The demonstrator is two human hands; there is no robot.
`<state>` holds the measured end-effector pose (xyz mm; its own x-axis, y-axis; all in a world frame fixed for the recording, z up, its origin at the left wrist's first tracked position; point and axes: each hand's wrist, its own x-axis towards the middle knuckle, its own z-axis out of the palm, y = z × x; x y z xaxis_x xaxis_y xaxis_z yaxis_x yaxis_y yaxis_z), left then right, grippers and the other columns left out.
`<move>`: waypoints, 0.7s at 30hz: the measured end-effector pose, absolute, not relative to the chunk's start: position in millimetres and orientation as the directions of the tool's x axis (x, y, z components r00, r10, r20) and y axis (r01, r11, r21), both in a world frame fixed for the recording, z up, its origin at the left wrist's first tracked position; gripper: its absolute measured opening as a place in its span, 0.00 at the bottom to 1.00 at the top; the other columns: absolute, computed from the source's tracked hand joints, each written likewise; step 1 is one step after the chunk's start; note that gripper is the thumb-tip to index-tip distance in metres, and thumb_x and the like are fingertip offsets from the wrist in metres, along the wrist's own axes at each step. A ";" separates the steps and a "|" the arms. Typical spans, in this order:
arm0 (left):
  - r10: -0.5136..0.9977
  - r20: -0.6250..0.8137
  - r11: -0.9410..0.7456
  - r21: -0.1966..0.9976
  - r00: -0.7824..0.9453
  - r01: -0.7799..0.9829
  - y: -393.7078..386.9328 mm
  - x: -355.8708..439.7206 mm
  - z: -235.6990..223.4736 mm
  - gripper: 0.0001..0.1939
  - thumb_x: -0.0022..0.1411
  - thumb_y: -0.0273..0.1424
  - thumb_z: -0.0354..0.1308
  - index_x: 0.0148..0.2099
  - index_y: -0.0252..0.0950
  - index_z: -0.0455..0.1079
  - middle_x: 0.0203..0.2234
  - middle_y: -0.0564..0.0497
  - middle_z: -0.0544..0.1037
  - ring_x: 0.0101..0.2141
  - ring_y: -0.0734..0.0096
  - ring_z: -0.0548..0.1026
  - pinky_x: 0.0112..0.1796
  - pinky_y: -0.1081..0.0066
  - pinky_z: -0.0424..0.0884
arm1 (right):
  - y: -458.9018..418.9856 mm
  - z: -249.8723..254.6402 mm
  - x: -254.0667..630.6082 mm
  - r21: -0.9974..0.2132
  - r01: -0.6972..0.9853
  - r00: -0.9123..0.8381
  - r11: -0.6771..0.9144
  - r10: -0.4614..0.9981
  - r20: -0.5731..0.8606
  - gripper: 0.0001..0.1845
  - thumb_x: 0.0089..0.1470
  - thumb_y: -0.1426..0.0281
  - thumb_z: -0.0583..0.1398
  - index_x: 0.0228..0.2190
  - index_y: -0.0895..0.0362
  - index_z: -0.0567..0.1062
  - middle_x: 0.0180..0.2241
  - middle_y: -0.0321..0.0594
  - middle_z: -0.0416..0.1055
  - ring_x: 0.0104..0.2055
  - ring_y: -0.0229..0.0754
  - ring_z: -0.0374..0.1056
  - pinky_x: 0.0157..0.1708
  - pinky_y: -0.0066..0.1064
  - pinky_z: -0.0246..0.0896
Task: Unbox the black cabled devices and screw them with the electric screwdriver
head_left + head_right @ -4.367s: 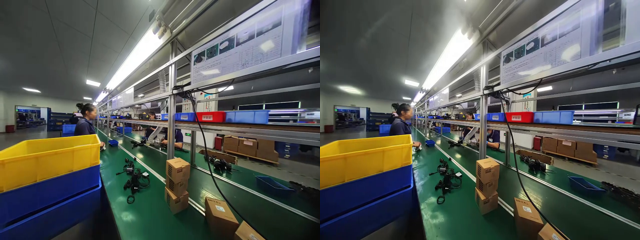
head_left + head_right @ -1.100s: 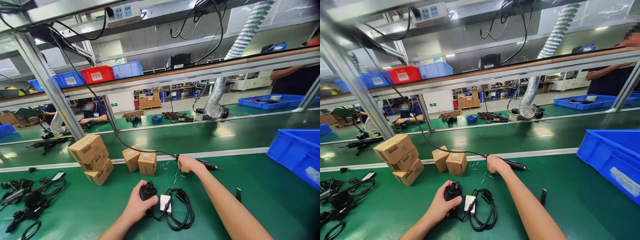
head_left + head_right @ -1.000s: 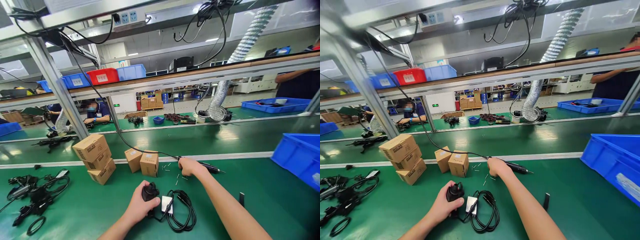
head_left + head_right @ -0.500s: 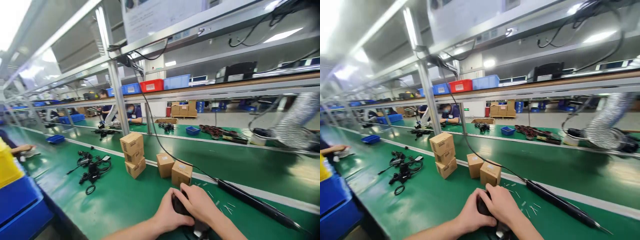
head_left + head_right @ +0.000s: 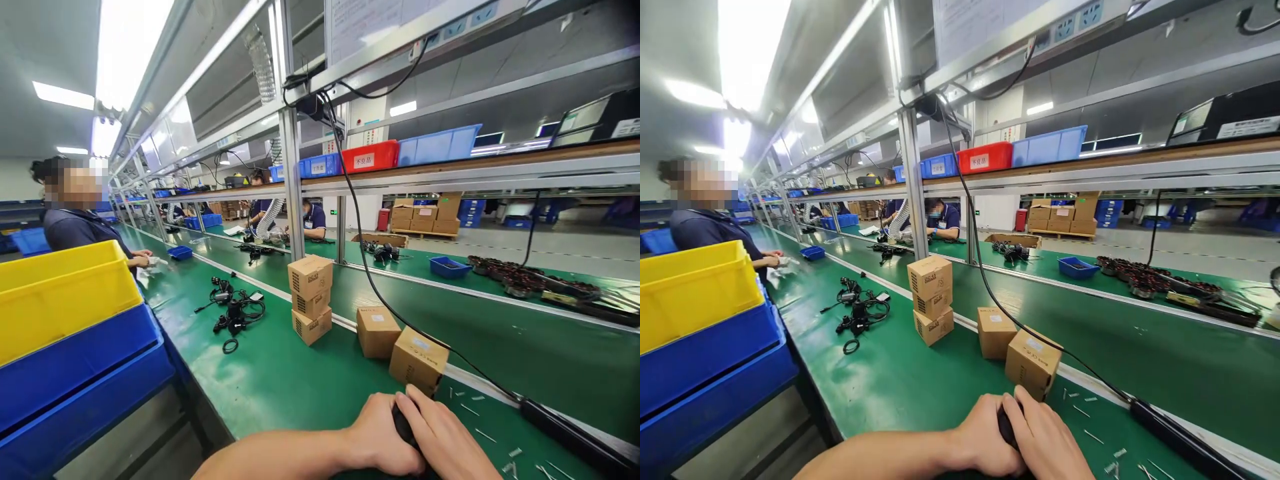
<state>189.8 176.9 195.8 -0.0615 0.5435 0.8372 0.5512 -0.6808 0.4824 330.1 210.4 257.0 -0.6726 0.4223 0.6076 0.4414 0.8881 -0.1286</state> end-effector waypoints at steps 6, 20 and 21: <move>0.458 0.888 -0.789 0.385 0.041 0.479 178.4 185.5 194.5 0.19 0.37 0.25 0.63 0.37 0.30 0.74 0.30 0.50 0.75 0.29 0.71 0.68 0.26 0.75 0.62 | 200.9 258.5 338.0 -0.168 0.422 -0.672 0.891 0.432 0.602 0.30 0.64 0.48 0.40 0.38 0.59 0.67 0.41 0.40 0.71 0.41 0.29 0.58 0.46 0.27 0.39; 0.372 0.928 -0.751 0.286 0.025 0.595 171.9 188.1 201.5 0.21 0.42 0.25 0.65 0.42 0.31 0.70 0.32 0.53 0.74 0.32 0.73 0.67 0.31 0.73 0.63 | 194.5 280.4 356.9 -0.258 0.328 -0.536 0.909 0.404 0.741 0.33 0.60 0.42 0.50 0.33 0.61 0.66 0.31 0.38 0.66 0.33 0.26 0.47 0.38 0.24 0.34; 0.372 0.928 -0.745 0.281 0.027 0.605 172.3 187.0 200.9 0.22 0.42 0.25 0.66 0.43 0.32 0.69 0.32 0.54 0.73 0.31 0.74 0.66 0.31 0.73 0.62 | 194.7 285.6 360.9 -0.302 0.284 -0.536 0.910 0.412 0.737 0.34 0.59 0.40 0.49 0.33 0.62 0.66 0.32 0.38 0.67 0.34 0.25 0.50 0.38 0.22 0.37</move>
